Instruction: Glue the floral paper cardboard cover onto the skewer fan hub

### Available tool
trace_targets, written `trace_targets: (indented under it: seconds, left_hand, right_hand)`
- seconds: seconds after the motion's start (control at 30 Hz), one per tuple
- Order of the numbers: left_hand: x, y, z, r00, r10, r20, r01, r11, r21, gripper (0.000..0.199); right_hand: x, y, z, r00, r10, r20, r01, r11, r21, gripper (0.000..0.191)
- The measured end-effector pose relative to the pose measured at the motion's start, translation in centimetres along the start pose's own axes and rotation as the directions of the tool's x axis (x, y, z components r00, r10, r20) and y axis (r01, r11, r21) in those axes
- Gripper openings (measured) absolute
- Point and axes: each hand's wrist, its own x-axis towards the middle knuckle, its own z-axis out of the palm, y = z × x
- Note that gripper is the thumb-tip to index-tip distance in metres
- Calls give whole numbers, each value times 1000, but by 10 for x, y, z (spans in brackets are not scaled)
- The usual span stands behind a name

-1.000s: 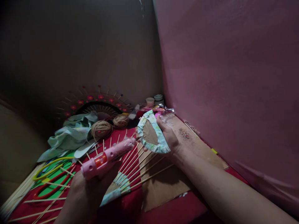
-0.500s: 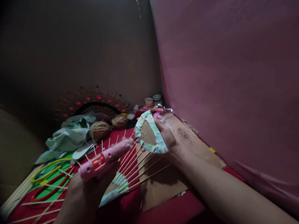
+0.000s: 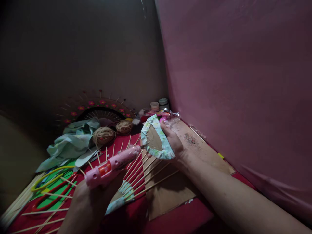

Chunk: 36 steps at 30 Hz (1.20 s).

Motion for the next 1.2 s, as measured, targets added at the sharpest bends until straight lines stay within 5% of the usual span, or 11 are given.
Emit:
trace_targets:
  seconds: [0.37, 0.6, 1.2]
  left_hand:
    - [-1, -2, -1, 997, -49, 67, 50, 999, -12, 34]
    - [-3, 8, -1, 978, -198, 60, 194, 979, 59, 35]
    - [-8, -2, 1, 985, -158, -67, 167, 974, 152, 23]
  right_hand:
    - [1, 0, 0, 997, -21, -77, 22, 1000, 2, 67]
    - [1, -1, 2, 999, 0, -53, 1, 1000, 11, 69]
    - [2, -3, 7, 998, -8, -60, 12, 998, 62, 70]
